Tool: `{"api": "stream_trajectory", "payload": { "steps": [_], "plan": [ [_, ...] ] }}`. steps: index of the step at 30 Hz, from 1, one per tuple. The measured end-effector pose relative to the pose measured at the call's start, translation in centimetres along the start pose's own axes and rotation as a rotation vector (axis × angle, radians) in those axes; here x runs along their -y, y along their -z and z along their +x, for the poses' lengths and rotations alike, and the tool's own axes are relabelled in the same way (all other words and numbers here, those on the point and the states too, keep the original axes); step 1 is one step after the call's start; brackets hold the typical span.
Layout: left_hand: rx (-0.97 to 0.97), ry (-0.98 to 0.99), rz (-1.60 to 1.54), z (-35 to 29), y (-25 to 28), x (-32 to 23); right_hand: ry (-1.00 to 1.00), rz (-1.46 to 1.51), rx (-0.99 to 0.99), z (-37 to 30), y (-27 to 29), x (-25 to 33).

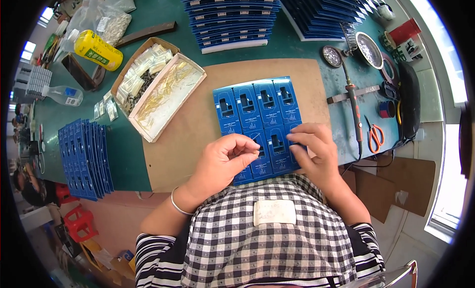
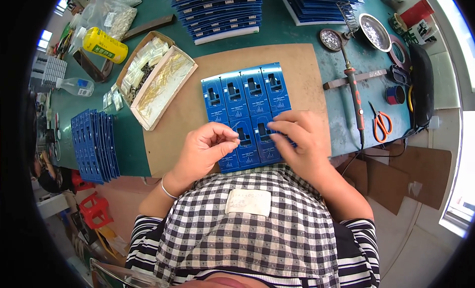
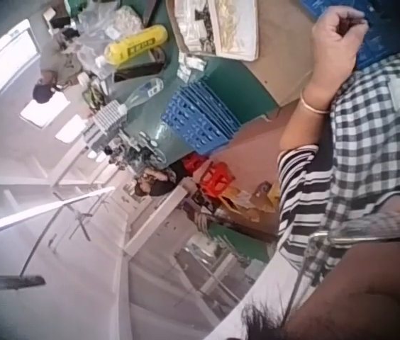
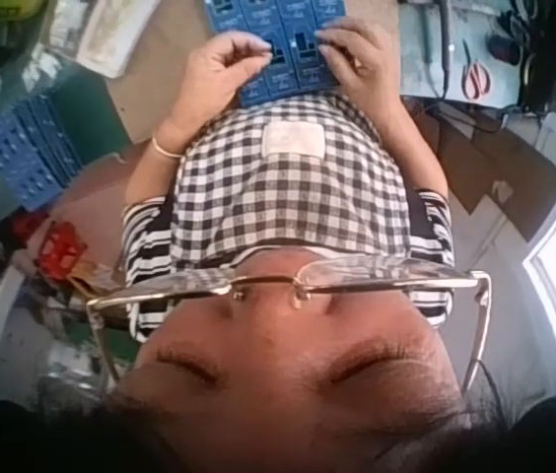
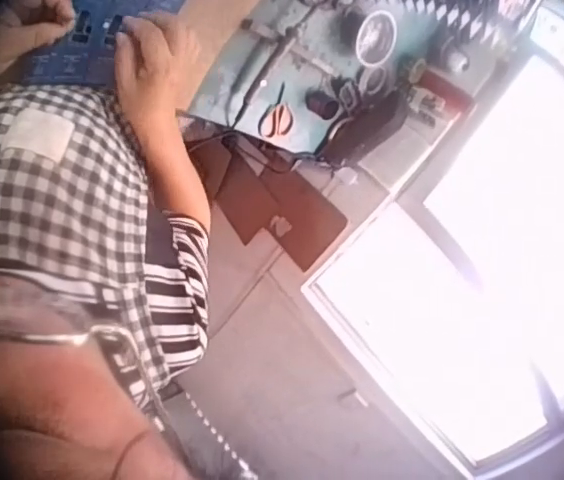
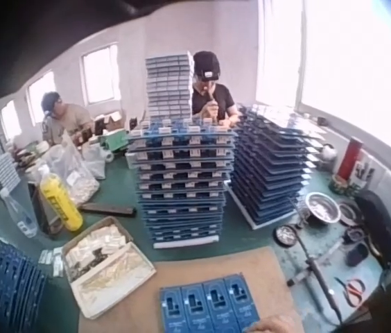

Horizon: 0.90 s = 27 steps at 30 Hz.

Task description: The person assembles metal pins into blue plastic housings, then solders the components together with a soldering iron and solder wire.

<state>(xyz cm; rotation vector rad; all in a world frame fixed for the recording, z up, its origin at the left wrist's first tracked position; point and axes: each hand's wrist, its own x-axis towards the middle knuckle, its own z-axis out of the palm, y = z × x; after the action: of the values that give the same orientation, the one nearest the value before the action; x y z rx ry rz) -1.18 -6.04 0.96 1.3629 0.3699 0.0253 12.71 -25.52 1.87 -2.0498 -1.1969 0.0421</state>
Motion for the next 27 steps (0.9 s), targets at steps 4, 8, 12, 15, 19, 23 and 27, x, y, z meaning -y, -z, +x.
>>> {"api": "stream_trajectory", "payload": {
  "steps": [4,8,12,15,19,23,27],
  "plan": [
    [-0.005,-0.023,-0.036,-0.1,-0.5,-0.2,-0.042,0.311,0.097,0.7,-1.9,1.6],
    [-0.038,-0.057,0.157,0.0,-0.6,-0.5,-0.052,0.355,0.153,1.3,-2.7,2.1],
    [-0.047,-0.076,0.192,0.2,-0.9,-0.4,-0.077,0.343,0.145,1.2,-3.3,1.9],
    [-0.043,-0.105,0.251,0.2,-0.9,-0.4,-0.097,0.354,0.109,1.0,-3.4,1.8],
    [-0.049,-0.138,0.268,0.2,-0.7,0.0,-0.131,0.354,0.029,0.8,-2.9,0.8],
    [-0.112,-0.187,0.304,0.0,0.1,0.5,-0.114,0.038,0.026,1.2,-1.9,0.2],
    [-0.124,-0.134,0.167,-0.1,0.1,0.7,-0.141,0.028,0.085,1.1,-2.0,0.3]
  ]
}}
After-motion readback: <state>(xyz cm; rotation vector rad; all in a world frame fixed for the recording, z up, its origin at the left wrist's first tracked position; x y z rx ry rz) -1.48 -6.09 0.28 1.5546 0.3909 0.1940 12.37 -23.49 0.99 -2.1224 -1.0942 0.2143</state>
